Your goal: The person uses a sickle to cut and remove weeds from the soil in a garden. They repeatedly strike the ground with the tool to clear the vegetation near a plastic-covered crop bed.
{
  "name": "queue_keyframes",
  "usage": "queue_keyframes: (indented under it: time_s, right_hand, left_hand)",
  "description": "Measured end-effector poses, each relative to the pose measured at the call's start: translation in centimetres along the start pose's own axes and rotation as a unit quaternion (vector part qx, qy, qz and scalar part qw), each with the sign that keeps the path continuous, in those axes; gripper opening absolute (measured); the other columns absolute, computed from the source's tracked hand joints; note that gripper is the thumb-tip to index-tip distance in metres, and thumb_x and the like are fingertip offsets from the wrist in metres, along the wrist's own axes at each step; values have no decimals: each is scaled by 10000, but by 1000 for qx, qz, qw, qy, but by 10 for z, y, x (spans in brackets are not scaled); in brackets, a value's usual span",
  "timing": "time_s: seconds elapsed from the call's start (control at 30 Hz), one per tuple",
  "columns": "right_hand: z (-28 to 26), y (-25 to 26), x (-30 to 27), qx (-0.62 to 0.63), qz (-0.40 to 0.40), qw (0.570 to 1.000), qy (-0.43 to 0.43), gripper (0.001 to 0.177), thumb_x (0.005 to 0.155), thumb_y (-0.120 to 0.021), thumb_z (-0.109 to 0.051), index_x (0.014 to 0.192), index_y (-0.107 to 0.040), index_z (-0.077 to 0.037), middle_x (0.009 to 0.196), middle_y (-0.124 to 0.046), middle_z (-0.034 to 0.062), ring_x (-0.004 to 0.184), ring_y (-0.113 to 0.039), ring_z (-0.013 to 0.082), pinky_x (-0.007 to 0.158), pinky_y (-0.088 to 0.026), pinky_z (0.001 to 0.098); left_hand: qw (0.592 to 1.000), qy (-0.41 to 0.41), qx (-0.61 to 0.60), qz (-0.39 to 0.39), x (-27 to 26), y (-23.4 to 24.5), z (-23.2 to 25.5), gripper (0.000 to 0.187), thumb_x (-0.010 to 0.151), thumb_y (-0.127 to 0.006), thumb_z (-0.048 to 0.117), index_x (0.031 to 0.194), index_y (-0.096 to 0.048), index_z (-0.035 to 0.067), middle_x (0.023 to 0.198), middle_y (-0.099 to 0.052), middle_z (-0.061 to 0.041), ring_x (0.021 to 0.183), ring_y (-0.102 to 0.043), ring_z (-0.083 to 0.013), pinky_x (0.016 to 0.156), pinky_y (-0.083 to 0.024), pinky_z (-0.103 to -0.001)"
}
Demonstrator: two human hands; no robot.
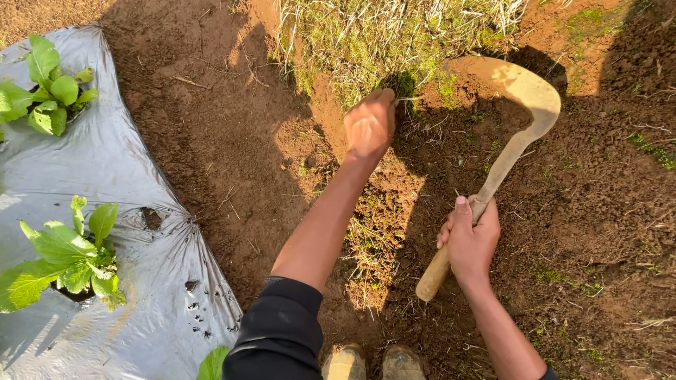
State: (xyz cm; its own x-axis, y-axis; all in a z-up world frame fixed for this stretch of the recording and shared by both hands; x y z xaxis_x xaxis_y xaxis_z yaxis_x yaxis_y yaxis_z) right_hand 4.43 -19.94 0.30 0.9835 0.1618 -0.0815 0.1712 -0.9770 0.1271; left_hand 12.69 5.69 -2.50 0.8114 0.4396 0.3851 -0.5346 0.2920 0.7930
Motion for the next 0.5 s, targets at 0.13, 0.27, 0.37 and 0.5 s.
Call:
queue_keyframes:
  time_s: [0.13, 0.27, 0.37, 0.5]
  right_hand:
    - [12, -2, -2, 5, -2, 1000, -7, 94, 1117, -393, -73, 1058, -441, -17, 625, -450, 43, 427, -504, 120, 356, -495, 263]
    - [23, -12, -10, -3, -31, 999, -25, 96, 1103, -409, -58, 1040, -463, -10, 614, -462, 51, 421, -517, 123, 356, -510, 278]
    - [15, -18, -9, -2, -42, 999, -16, 108, 1103, -399, -59, 1034, -472, -18, 614, -465, 42, 420, -517, 121, 360, -511, 273]
    - [-1, -28, -1, 22, -43, 999, 18, 95, 1115, -390, -76, 1054, -450, -34, 618, -445, 39, 426, -510, 115, 370, -502, 266]
  left_hand:
    - [996, 36, -82, 6, -1, -2, -14, 119, 1011, -590, 63, 991, -707, 59, 796, -726, -108, 607, -714, -181, 512, -586, -271]
    - [935, 203, -289, -33, -9, -28, -62, 99, 1000, -585, 131, 961, -653, 71, 711, -698, -68, 518, -635, -109, 489, -530, -247]
    - [925, 268, -257, -77, -27, -55, -102, 123, 944, -595, 199, 892, -653, 104, 657, -672, -42, 548, -658, -145, 548, -536, -323]
    - [916, 305, -234, -117, -53, -62, -122, 173, 900, -569, 239, 817, -633, 101, 658, -635, -78, 659, -674, -233, 674, -535, -456]
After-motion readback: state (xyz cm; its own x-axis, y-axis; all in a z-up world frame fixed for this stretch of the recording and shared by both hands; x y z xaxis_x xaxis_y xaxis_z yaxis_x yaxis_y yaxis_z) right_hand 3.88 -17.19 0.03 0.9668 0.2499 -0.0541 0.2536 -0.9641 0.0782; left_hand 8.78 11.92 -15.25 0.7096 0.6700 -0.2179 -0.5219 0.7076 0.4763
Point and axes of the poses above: each hand's wrist, its own x-axis towards the middle knuckle, its own y-axis out of the back of the hand, z = x × y, the point moved 9 cm from there along x, towards the middle knuckle
